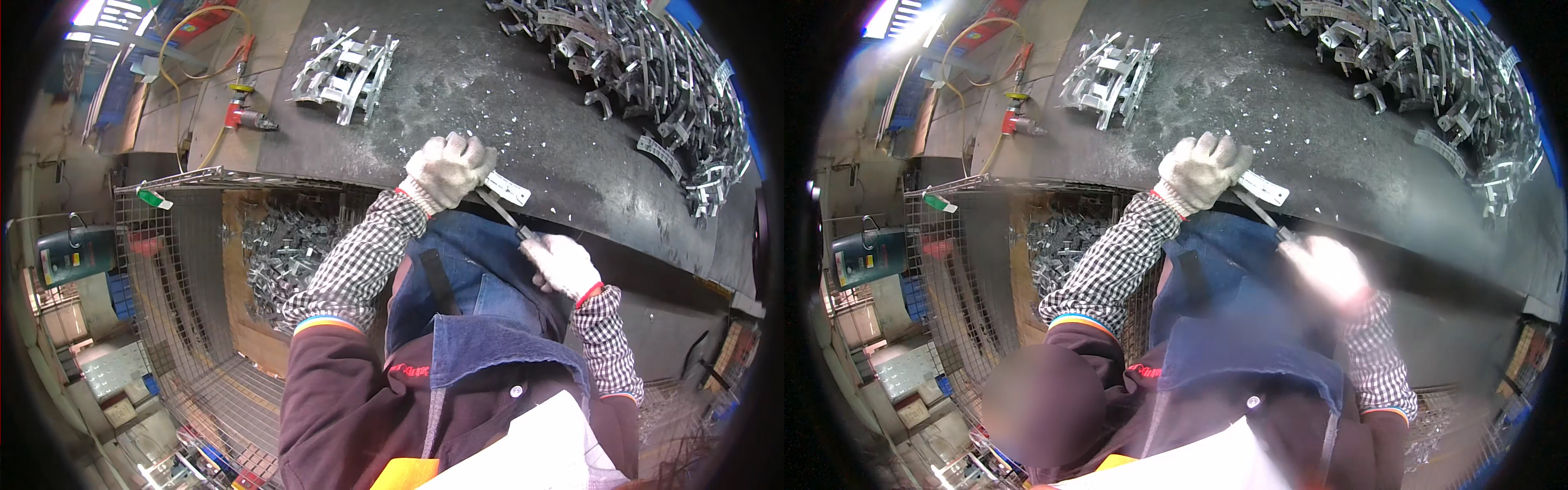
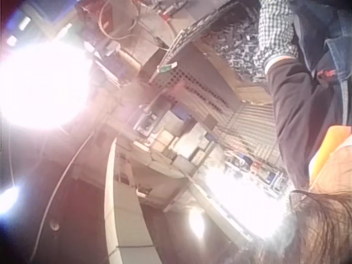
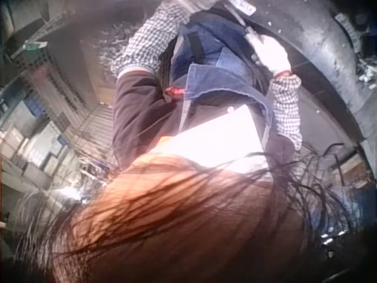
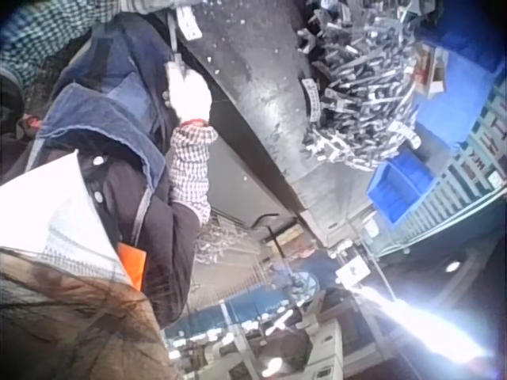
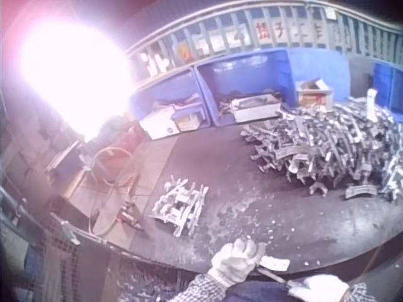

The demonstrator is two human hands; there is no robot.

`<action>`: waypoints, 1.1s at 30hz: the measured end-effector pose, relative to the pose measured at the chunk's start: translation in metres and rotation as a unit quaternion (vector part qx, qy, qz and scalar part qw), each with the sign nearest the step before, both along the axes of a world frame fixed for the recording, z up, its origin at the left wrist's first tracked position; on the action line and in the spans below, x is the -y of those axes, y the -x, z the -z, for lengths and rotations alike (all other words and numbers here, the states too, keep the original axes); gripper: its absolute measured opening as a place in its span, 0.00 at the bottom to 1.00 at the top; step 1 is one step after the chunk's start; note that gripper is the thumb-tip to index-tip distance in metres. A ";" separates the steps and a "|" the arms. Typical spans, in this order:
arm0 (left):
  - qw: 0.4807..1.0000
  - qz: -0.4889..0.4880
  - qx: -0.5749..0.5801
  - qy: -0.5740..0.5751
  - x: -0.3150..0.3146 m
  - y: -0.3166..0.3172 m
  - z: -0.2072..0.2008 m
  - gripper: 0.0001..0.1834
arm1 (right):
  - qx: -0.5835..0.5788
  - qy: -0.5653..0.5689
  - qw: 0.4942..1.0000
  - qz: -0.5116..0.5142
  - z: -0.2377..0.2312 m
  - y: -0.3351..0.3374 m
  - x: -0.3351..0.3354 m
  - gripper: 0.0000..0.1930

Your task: Deburr and measure metal components at a workbench using a scraper and calipers.

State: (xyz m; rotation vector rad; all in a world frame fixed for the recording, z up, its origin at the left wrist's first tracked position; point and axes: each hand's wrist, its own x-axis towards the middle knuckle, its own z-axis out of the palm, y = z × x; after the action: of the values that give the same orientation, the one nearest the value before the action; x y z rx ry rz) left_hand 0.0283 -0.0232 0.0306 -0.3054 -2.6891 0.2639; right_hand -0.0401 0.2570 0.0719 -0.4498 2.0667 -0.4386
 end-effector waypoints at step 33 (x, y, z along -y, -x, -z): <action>0.999 -0.035 0.011 0.001 -0.007 0.000 -0.004 0.16 | 0.002 0.071 0.996 -0.056 -0.008 0.009 -0.014 0.28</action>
State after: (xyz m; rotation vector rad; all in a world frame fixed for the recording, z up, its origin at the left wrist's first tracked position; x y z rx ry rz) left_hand 0.0279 -0.0166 0.0343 -0.2158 -2.7241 0.2845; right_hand -0.0496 0.2709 0.0803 -0.6458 2.0027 -0.5194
